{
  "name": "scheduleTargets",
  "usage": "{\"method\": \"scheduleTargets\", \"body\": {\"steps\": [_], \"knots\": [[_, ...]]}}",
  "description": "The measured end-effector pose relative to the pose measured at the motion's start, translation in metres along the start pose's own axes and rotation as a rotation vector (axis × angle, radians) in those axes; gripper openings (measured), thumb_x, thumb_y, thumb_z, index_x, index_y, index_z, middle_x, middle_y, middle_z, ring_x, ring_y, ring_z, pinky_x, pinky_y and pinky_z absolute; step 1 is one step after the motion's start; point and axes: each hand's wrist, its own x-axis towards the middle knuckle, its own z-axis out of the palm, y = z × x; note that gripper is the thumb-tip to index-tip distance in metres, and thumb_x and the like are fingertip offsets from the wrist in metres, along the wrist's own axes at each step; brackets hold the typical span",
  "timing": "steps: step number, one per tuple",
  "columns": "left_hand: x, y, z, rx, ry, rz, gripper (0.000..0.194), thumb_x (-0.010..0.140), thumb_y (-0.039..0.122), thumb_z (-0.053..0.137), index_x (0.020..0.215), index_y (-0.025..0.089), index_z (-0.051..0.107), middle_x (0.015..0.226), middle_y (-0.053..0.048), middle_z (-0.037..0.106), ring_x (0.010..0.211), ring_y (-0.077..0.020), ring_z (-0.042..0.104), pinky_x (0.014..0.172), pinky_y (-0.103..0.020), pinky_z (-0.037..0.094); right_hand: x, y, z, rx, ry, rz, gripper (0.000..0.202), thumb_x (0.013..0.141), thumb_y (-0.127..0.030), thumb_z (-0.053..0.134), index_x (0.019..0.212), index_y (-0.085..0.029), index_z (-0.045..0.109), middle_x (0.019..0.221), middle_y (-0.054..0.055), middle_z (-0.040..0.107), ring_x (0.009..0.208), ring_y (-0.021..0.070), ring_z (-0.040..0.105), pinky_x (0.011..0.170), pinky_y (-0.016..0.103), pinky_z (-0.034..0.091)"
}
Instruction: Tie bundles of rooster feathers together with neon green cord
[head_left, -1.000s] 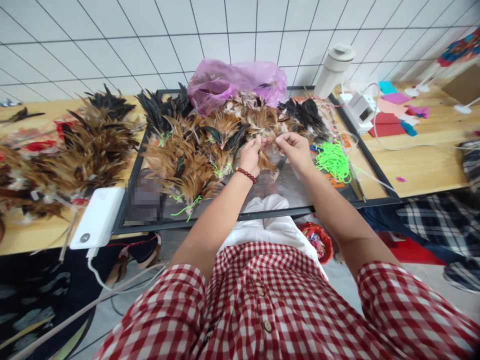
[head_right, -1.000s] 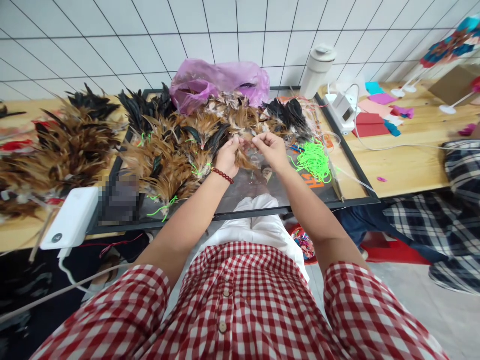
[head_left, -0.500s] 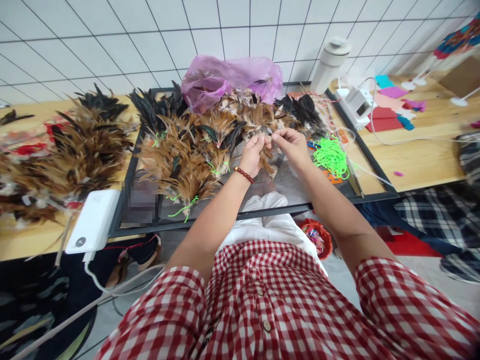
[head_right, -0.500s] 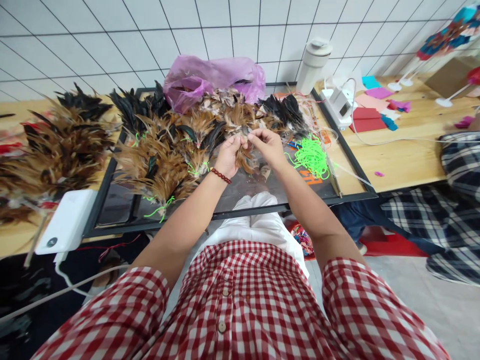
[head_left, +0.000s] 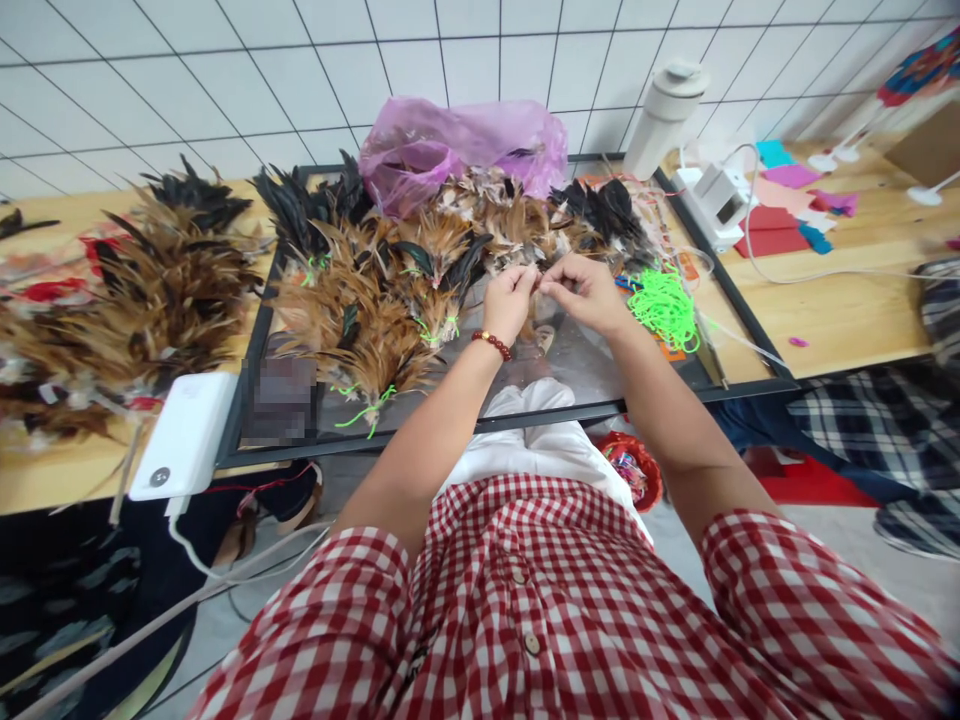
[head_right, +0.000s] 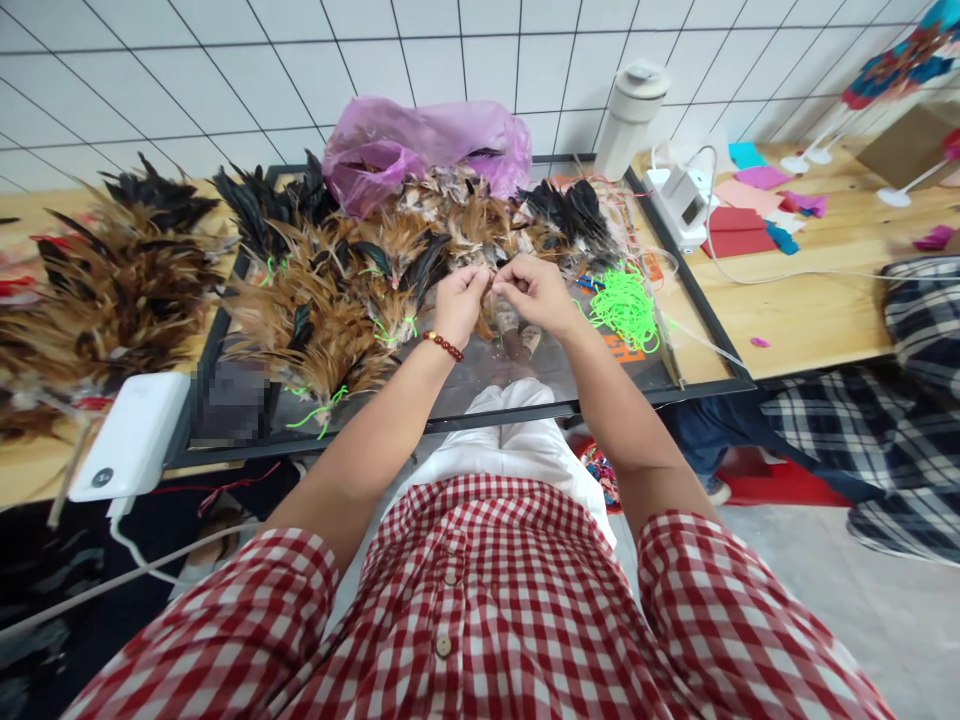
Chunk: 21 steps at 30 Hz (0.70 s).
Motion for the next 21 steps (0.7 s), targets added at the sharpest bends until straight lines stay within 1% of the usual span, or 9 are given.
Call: {"method": "scheduleTargets", "body": {"steps": [3, 6, 9, 12, 15, 17, 19, 21], "knots": [[-0.004, -0.001, 0.002, 0.025, -0.038, 0.004, 0.031, 0.086, 0.029, 0.077, 0.06, 0.018, 0.065, 0.059, 0.001, 0.061, 0.069, -0.0128, 0.057, 0.069, -0.022, 0.045, 0.0, -0.006, 0.004, -0.002, 0.052, -0.002, 0.051, 0.084, -0.075, 0.067, 0.075, -0.025, 0.068, 0.073, 0.003, 0.064, 0.067, 0.0174, 0.05, 0.07, 0.036, 0.044], [-0.007, 0.001, 0.002, -0.015, -0.079, -0.055, 0.037, 0.087, 0.031, 0.077, 0.056, 0.018, 0.061, 0.057, 0.001, 0.059, 0.064, -0.0113, 0.056, 0.069, -0.023, 0.045, 0.0, -0.007, 0.004, 0.001, 0.123, 0.011, 0.049, 0.083, -0.074, 0.07, 0.075, -0.025, 0.067, 0.074, 0.003, 0.06, 0.073, 0.0186, 0.051, 0.073, 0.036, 0.046], [-0.009, 0.004, 0.004, -0.056, -0.105, -0.116, 0.038, 0.087, 0.032, 0.078, 0.057, 0.018, 0.06, 0.057, 0.002, 0.056, 0.062, -0.0103, 0.056, 0.071, -0.024, 0.046, 0.001, -0.002, 0.003, 0.038, 0.161, 0.028, 0.046, 0.083, -0.069, 0.074, 0.077, -0.024, 0.067, 0.077, 0.003, 0.058, 0.081, 0.0196, 0.055, 0.077, 0.036, 0.048], [-0.009, 0.006, 0.005, -0.106, -0.134, -0.166, 0.034, 0.089, 0.033, 0.077, 0.063, 0.018, 0.06, 0.056, 0.004, 0.051, 0.059, -0.0093, 0.054, 0.069, -0.023, 0.047, 0.003, 0.006, 0.003, 0.129, 0.154, 0.067, 0.046, 0.08, -0.069, 0.076, 0.082, -0.024, 0.069, 0.081, 0.003, 0.061, 0.085, 0.0195, 0.058, 0.076, 0.035, 0.05], [-0.01, 0.008, 0.005, -0.14, -0.172, -0.177, 0.033, 0.091, 0.035, 0.074, 0.067, 0.017, 0.06, 0.055, 0.005, 0.048, 0.058, -0.0084, 0.055, 0.066, -0.021, 0.047, 0.006, 0.011, 0.003, 0.276, 0.131, 0.128, 0.053, 0.075, -0.074, 0.078, 0.093, -0.025, 0.072, 0.084, 0.002, 0.064, 0.085, 0.0187, 0.062, 0.073, 0.032, 0.052], [-0.011, 0.009, 0.005, -0.147, -0.195, -0.184, 0.034, 0.091, 0.039, 0.075, 0.069, 0.018, 0.06, 0.054, 0.005, 0.048, 0.056, -0.0078, 0.055, 0.063, -0.02, 0.047, 0.006, 0.01, 0.003, 0.351, 0.1, 0.157, 0.058, 0.071, -0.076, 0.08, 0.097, -0.025, 0.073, 0.084, 0.002, 0.066, 0.081, 0.018, 0.063, 0.07, 0.032, 0.053], [-0.013, 0.011, 0.005, -0.159, -0.217, -0.203, 0.035, 0.089, 0.04, 0.077, 0.069, 0.017, 0.06, 0.053, 0.005, 0.049, 0.055, -0.0073, 0.055, 0.063, -0.019, 0.048, 0.006, 0.007, 0.003, 0.396, 0.064, 0.173, 0.059, 0.068, -0.077, 0.081, 0.094, -0.024, 0.074, 0.08, 0.001, 0.067, 0.076, 0.0173, 0.063, 0.066, 0.032, 0.054], [-0.014, 0.012, 0.004, -0.176, -0.25, -0.222, 0.034, 0.088, 0.036, 0.079, 0.068, 0.017, 0.059, 0.053, 0.005, 0.05, 0.054, -0.0069, 0.055, 0.064, -0.019, 0.048, 0.004, 0.003, 0.004, 0.432, 0.037, 0.186, 0.059, 0.065, -0.078, 0.083, 0.087, -0.024, 0.073, 0.073, 0.001, 0.066, 0.069, 0.0171, 0.063, 0.061, 0.032, 0.054]]}}
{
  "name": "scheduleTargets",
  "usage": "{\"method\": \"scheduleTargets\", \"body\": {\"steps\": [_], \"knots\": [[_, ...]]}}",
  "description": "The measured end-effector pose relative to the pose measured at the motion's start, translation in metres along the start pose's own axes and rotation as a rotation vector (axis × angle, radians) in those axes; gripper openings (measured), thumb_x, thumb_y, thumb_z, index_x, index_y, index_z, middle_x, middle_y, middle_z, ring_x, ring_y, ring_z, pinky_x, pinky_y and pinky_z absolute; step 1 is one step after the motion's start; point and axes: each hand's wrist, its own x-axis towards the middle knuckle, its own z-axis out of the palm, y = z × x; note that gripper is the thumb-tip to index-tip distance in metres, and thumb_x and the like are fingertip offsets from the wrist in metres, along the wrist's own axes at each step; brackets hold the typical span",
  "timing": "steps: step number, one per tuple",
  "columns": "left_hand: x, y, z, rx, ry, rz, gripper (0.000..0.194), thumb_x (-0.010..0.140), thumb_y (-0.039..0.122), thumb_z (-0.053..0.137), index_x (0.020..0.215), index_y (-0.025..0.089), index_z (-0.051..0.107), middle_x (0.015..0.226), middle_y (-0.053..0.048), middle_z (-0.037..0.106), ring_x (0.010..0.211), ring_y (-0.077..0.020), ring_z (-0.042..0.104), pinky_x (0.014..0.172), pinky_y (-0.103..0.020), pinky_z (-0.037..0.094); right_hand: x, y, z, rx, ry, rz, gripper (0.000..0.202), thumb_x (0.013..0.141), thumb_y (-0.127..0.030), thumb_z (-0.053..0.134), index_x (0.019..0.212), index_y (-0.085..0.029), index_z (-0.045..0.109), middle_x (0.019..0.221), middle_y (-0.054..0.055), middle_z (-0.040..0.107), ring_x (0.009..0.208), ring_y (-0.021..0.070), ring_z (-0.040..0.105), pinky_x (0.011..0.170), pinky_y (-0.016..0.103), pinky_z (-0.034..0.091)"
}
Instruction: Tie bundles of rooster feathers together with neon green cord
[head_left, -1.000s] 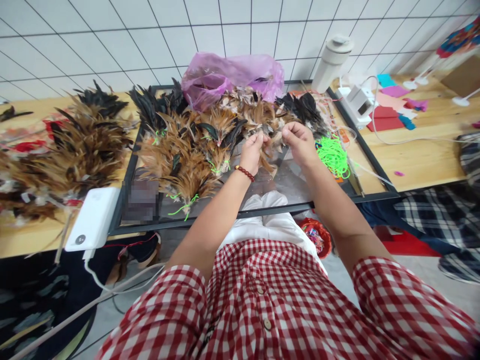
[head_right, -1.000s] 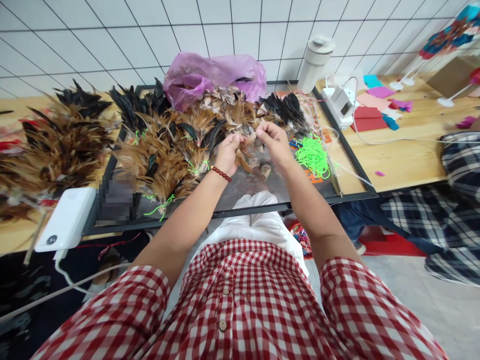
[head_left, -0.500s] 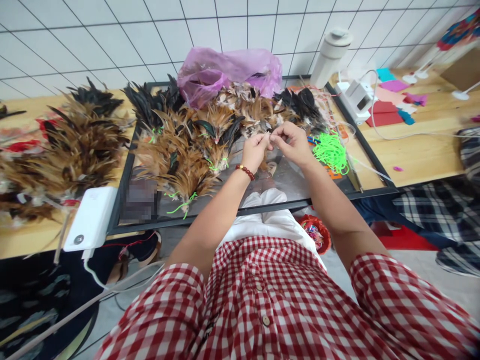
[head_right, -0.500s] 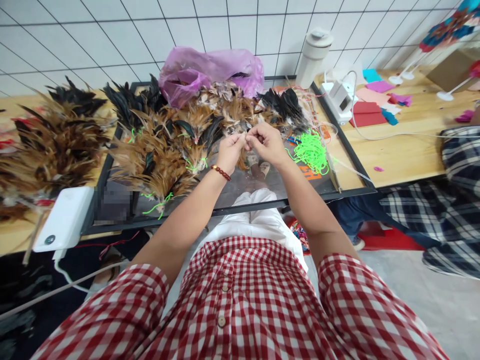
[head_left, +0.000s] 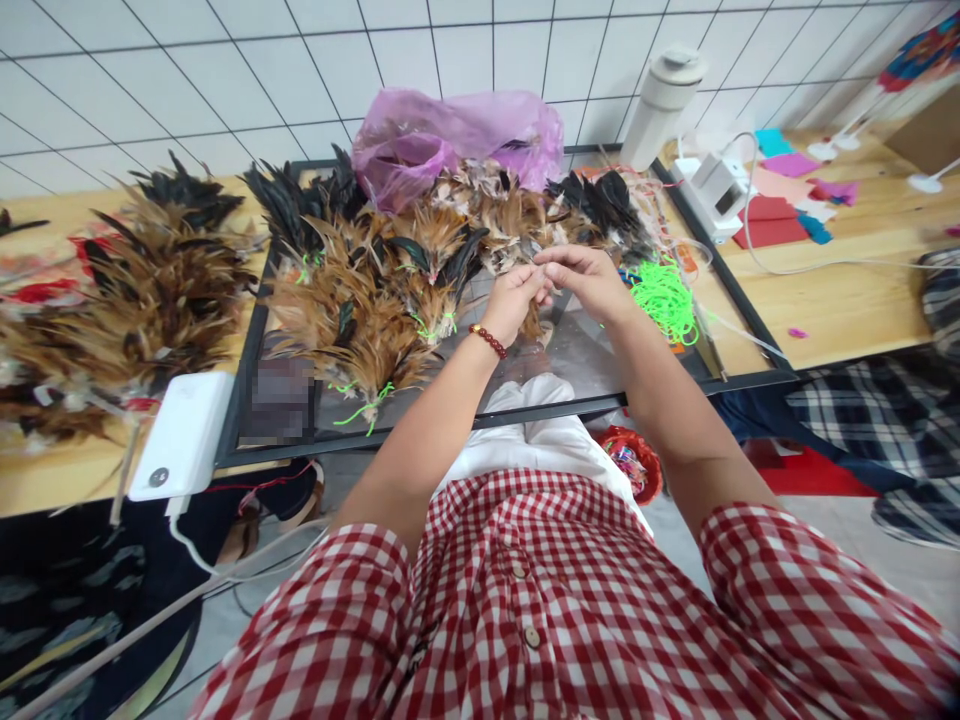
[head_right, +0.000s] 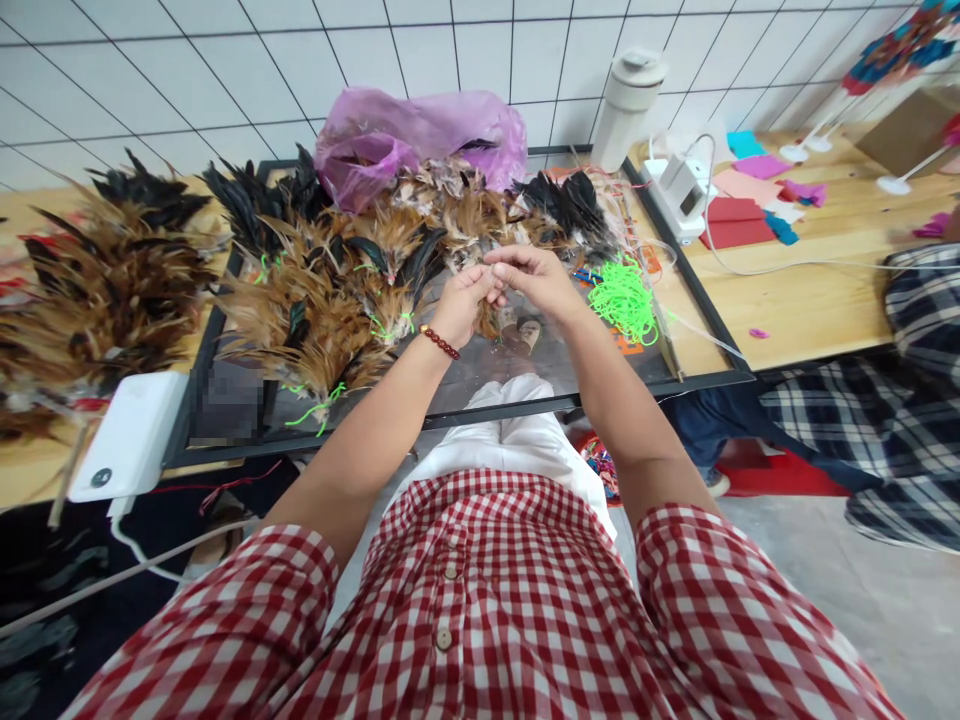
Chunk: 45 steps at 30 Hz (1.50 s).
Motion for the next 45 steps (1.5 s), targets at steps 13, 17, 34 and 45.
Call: {"method": "scheduleTargets", "body": {"steps": [13, 17, 34, 45], "knots": [[0.003, -0.002, -0.001, 0.047, 0.088, 0.061, 0.032, 0.098, 0.015, 0.06, 0.067, 0.016, 0.06, 0.052, 0.005, 0.048, 0.054, -0.0083, 0.054, 0.064, -0.022, 0.044, 0.01, 0.016, -0.013, -0.322, 0.229, -0.002, 0.039, 0.088, -0.061, 0.069, 0.081, -0.022, 0.066, 0.068, -0.001, 0.058, 0.069, 0.0154, 0.058, 0.068, 0.031, 0.049], [0.015, -0.001, -0.016, -0.009, 0.288, 0.151, 0.032, 0.1, 0.029, 0.06, 0.07, 0.019, 0.06, 0.052, 0.005, 0.046, 0.054, -0.009, 0.055, 0.061, -0.021, 0.045, 0.007, 0.012, -0.036, -0.685, 0.205, 0.136, 0.018, 0.079, -0.035, 0.076, 0.077, -0.018, 0.072, 0.07, 0.002, 0.065, 0.07, 0.0169, 0.059, 0.071, 0.033, 0.046], [0.025, -0.003, -0.024, -0.151, 0.482, 0.148, 0.033, 0.092, 0.047, 0.072, 0.075, 0.019, 0.063, 0.057, 0.005, 0.045, 0.056, -0.009, 0.053, 0.06, -0.021, 0.045, 0.005, 0.017, -0.043, -0.917, 0.007, 0.01, 0.016, 0.079, -0.021, 0.06, 0.083, -0.017, 0.075, 0.086, 0.01, 0.074, 0.081, 0.0245, 0.063, 0.078, 0.038, 0.047], [0.026, -0.007, -0.026, -0.142, 0.48, 0.161, 0.034, 0.093, 0.048, 0.07, 0.076, 0.02, 0.063, 0.056, 0.005, 0.045, 0.055, -0.0092, 0.053, 0.059, -0.021, 0.044, -0.001, 0.01, -0.048, -0.955, -0.115, 0.235, 0.014, 0.069, -0.026, 0.076, 0.077, -0.015, 0.078, 0.071, 0.004, 0.072, 0.069, 0.0194, 0.064, 0.067, 0.031, 0.043]]}}
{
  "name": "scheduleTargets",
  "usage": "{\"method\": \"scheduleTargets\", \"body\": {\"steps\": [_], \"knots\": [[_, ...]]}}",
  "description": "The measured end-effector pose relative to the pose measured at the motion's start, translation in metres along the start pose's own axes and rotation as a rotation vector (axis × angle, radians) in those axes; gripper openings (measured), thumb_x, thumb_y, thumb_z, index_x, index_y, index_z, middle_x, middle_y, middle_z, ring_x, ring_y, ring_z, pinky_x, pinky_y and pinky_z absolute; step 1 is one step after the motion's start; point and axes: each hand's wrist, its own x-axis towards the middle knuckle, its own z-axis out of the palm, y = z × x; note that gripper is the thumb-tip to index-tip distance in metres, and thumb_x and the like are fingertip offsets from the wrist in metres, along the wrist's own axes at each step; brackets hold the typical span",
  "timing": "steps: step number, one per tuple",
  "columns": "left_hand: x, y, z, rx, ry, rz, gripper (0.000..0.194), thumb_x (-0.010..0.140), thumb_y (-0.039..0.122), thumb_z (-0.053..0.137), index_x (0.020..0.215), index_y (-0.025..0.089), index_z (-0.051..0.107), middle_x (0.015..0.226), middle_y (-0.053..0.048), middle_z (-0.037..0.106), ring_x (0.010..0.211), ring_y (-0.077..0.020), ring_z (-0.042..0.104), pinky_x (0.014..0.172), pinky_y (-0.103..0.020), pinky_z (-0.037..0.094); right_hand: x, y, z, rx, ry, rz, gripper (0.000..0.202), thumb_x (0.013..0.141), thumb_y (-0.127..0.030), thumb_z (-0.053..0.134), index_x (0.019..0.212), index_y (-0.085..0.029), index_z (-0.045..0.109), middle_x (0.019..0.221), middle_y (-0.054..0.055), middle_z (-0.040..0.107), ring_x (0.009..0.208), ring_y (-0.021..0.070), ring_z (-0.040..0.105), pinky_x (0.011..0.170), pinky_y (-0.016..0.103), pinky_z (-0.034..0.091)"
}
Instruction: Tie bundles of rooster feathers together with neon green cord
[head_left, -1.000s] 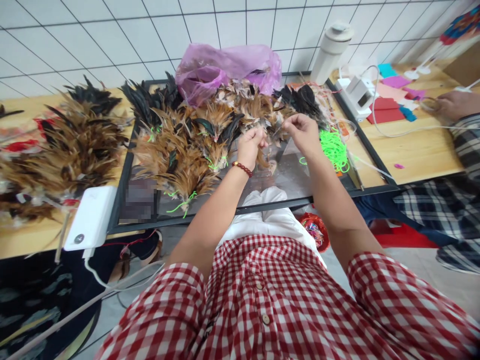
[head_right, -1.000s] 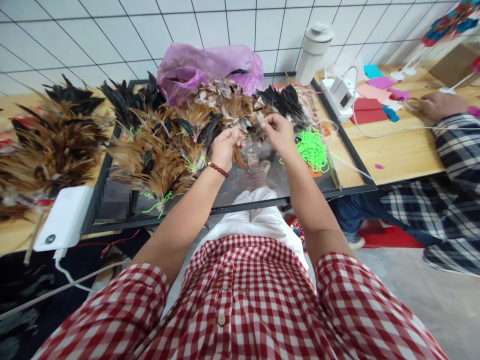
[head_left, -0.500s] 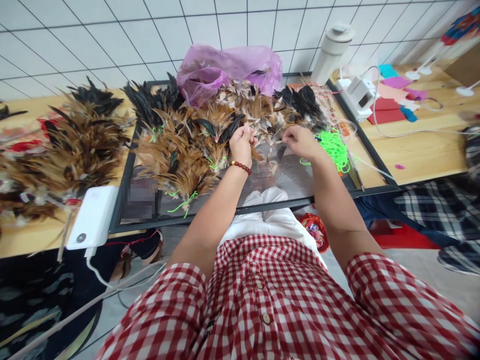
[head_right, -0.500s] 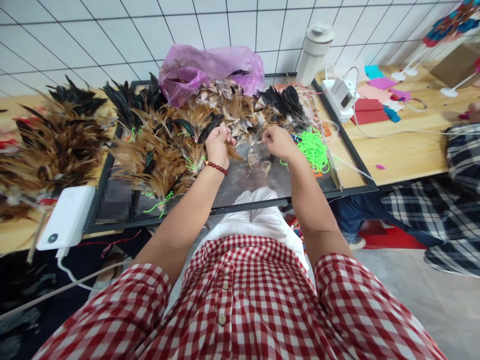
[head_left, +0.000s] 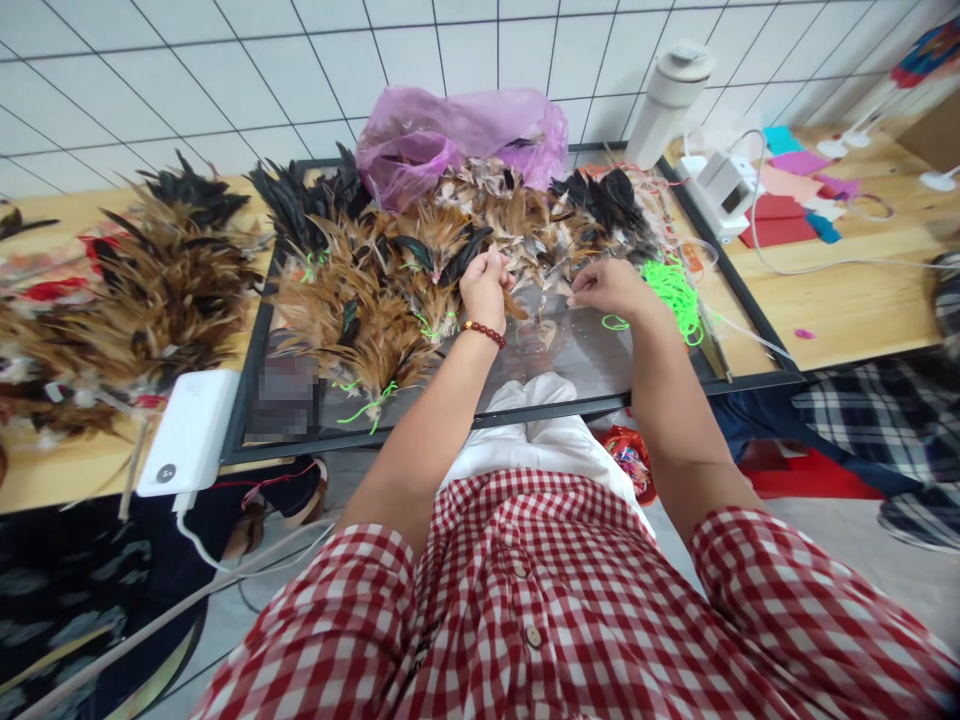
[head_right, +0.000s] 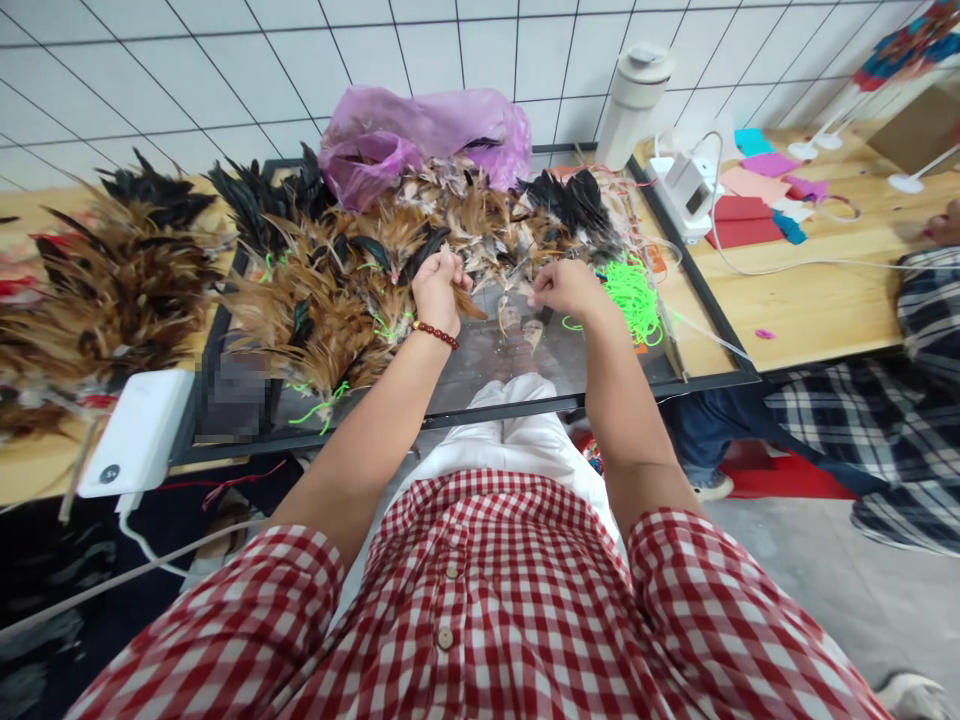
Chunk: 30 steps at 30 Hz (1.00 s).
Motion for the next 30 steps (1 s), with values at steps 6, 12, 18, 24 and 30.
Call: {"method": "scheduleTargets", "body": {"steps": [6, 12, 18, 24, 30], "knots": [[-0.004, 0.002, 0.002, -0.006, -0.01, -0.017, 0.035, 0.092, 0.046, 0.072, 0.072, 0.019, 0.06, 0.055, 0.006, 0.043, 0.055, -0.0092, 0.054, 0.059, -0.02, 0.045, 0.0, -0.004, -0.002, -0.024, -0.004, -0.056, 0.011, 0.073, -0.018, 0.062, 0.072, -0.016, 0.073, 0.069, 0.005, 0.07, 0.072, 0.0202, 0.063, 0.069, 0.032, 0.044], [-0.005, 0.005, 0.002, -0.01, -0.008, -0.032, 0.035, 0.092, 0.043, 0.072, 0.069, 0.019, 0.058, 0.053, 0.007, 0.041, 0.052, -0.0082, 0.051, 0.057, -0.02, 0.043, -0.006, -0.002, -0.012, 0.254, 0.101, 0.009, 0.011, 0.081, -0.022, 0.064, 0.086, -0.018, 0.072, 0.079, 0.006, 0.072, 0.076, 0.0203, 0.063, 0.077, 0.035, 0.052], [-0.009, 0.006, 0.004, 0.031, -0.011, -0.033, 0.036, 0.094, 0.036, 0.07, 0.066, 0.018, 0.055, 0.051, 0.008, 0.041, 0.049, -0.0061, 0.047, 0.056, -0.018, 0.041, 0.001, -0.01, 0.01, 0.157, 0.061, -0.416, 0.015, 0.08, -0.024, 0.07, 0.092, -0.023, 0.079, 0.102, 0.008, 0.072, 0.095, 0.0247, 0.066, 0.093, 0.041, 0.052], [-0.013, 0.005, 0.005, 0.06, -0.041, -0.031, 0.031, 0.096, 0.029, 0.065, 0.068, 0.018, 0.059, 0.051, 0.008, 0.043, 0.049, -0.0062, 0.048, 0.056, -0.018, 0.04, 0.008, -0.01, 0.03, -0.071, -0.04, -0.499, 0.02, 0.087, -0.022, 0.06, 0.095, -0.019, 0.079, 0.1, 0.013, 0.072, 0.096, 0.0265, 0.065, 0.091, 0.039, 0.049], [-0.016, -0.003, 0.005, 0.24, -0.161, 0.028, 0.025, 0.093, 0.016, 0.064, 0.068, 0.017, 0.065, 0.062, 0.003, 0.062, 0.059, -0.0086, 0.059, 0.063, -0.02, 0.046, -0.001, -0.024, 0.023, -0.132, 0.118, -0.463, 0.024, 0.092, -0.018, 0.05, 0.1, -0.017, 0.072, 0.099, 0.015, 0.074, 0.095, 0.0283, 0.066, 0.083, 0.038, 0.046]]}}
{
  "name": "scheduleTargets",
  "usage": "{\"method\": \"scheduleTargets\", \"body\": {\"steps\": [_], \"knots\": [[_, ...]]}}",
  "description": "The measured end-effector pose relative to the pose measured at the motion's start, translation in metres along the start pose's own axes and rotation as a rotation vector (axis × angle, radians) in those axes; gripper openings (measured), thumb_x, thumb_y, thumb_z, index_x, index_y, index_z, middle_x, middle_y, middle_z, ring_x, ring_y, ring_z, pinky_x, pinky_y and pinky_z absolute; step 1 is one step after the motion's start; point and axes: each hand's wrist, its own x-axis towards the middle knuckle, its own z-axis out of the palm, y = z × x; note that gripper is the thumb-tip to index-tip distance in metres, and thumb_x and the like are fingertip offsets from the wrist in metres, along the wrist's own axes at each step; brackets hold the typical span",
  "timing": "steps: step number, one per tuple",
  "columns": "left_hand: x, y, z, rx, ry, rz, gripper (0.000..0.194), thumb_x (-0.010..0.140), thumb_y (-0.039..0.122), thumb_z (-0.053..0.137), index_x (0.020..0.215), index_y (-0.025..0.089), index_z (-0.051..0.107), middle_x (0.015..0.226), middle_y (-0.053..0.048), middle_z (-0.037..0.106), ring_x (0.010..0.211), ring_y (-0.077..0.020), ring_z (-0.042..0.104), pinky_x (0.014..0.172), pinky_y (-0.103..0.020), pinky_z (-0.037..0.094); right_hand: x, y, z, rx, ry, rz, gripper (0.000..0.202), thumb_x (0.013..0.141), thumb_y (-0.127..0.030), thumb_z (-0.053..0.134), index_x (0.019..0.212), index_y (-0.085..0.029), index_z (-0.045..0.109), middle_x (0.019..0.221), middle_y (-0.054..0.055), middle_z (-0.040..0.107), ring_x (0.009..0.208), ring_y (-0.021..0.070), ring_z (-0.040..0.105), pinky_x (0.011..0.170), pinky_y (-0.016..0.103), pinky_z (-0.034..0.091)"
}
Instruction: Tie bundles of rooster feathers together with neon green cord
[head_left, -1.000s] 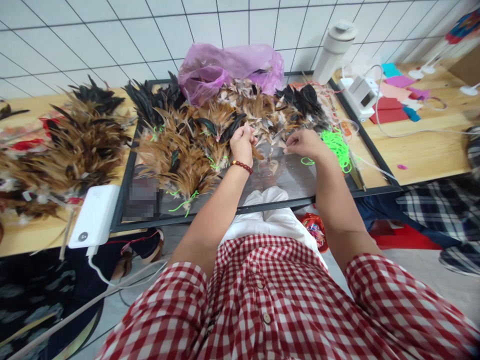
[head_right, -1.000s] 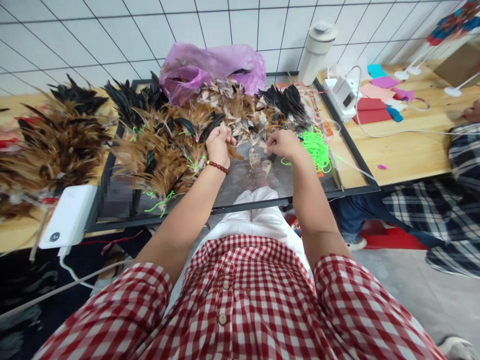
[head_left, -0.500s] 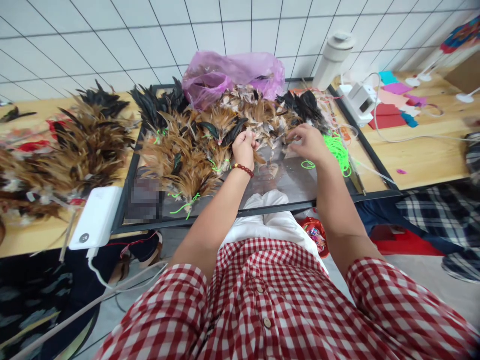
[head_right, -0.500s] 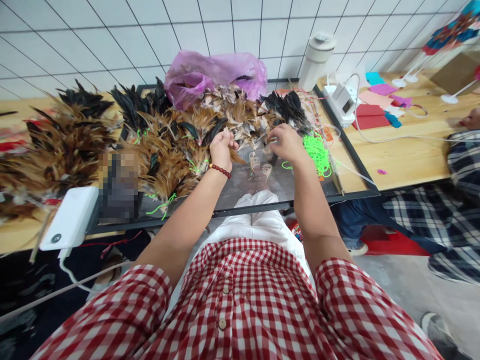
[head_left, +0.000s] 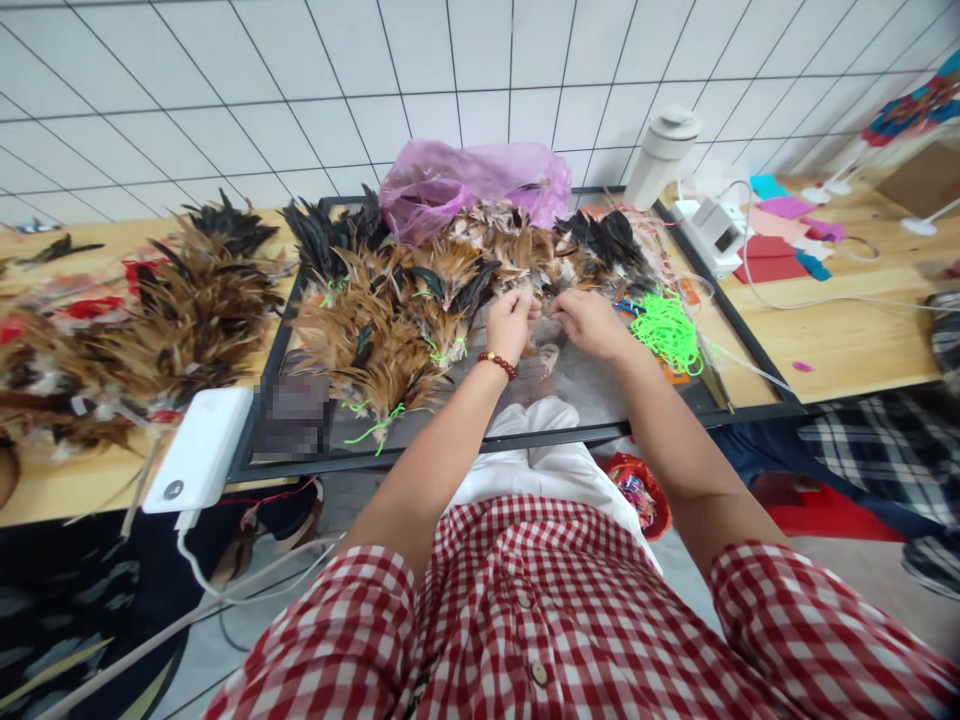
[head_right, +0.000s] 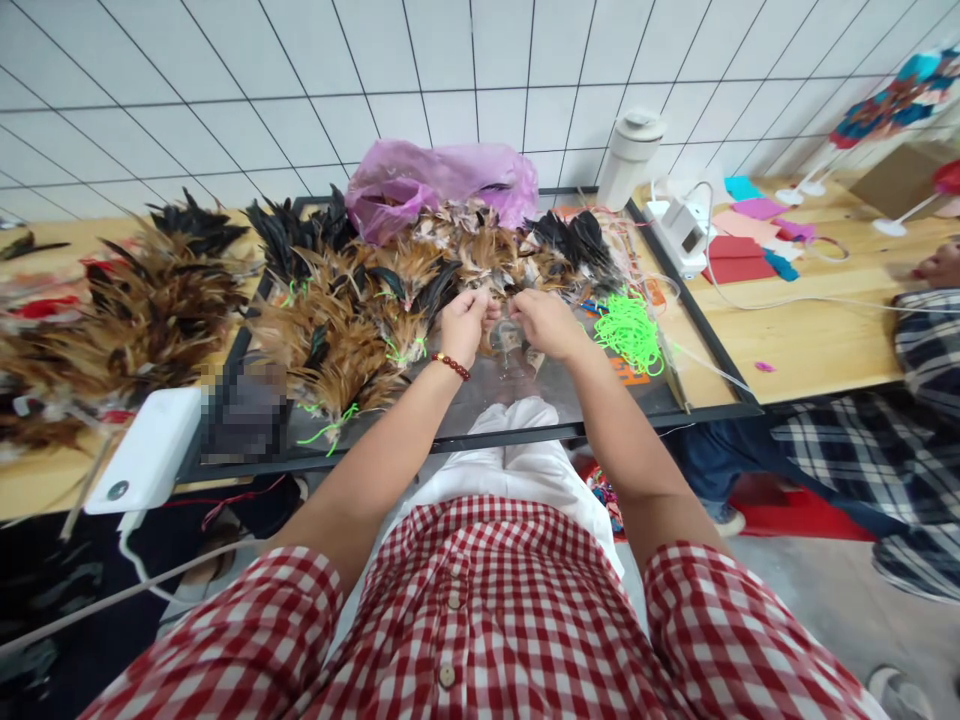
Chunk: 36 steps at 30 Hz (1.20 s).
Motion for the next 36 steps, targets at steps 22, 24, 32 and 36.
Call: {"method": "scheduleTargets", "body": {"steps": [22, 24, 32, 36], "knots": [[-0.019, 0.015, 0.007, -0.068, -0.259, -0.151, 0.03, 0.093, 0.024, 0.071, 0.067, 0.014, 0.063, 0.05, 0.005, 0.052, 0.042, -0.0036, 0.045, 0.048, -0.017, 0.037, 0.003, -0.017, -0.006, 0.505, 0.448, 0.275, 0.032, 0.09, -0.047, 0.064, 0.108, -0.024, 0.073, 0.101, 0.008, 0.077, 0.096, 0.0246, 0.071, 0.096, 0.042, 0.055], [-0.02, 0.017, 0.007, -0.097, -0.277, -0.157, 0.03, 0.098, 0.018, 0.063, 0.068, 0.014, 0.062, 0.05, 0.005, 0.05, 0.042, -0.0036, 0.045, 0.048, -0.018, 0.036, 0.004, -0.016, -0.009, 0.562, 0.449, 0.271, 0.034, 0.089, -0.052, 0.064, 0.103, -0.022, 0.074, 0.104, 0.01, 0.075, 0.101, 0.0245, 0.07, 0.097, 0.041, 0.054], [-0.022, 0.018, 0.008, -0.087, -0.348, -0.15, 0.036, 0.088, 0.032, 0.079, 0.063, 0.015, 0.058, 0.05, 0.005, 0.05, 0.045, -0.0048, 0.043, 0.051, -0.019, 0.036, 0.007, -0.033, -0.006, 1.048, 0.28, 0.341, 0.046, 0.068, -0.067, 0.081, 0.075, -0.023, 0.069, 0.071, 0.002, 0.062, 0.07, 0.0185, 0.062, 0.072, 0.037, 0.055], [-0.023, 0.016, 0.01, -0.067, -0.362, -0.108, 0.039, 0.087, 0.04, 0.079, 0.063, 0.015, 0.061, 0.048, 0.005, 0.047, 0.046, -0.0041, 0.04, 0.05, -0.018, 0.032, 0.013, -0.033, 0.005, 1.147, 0.311, 0.462, 0.049, 0.064, -0.069, 0.078, 0.07, -0.025, 0.057, 0.064, 0.0, 0.052, 0.062, 0.0183, 0.053, 0.061, 0.038, 0.051]]}}
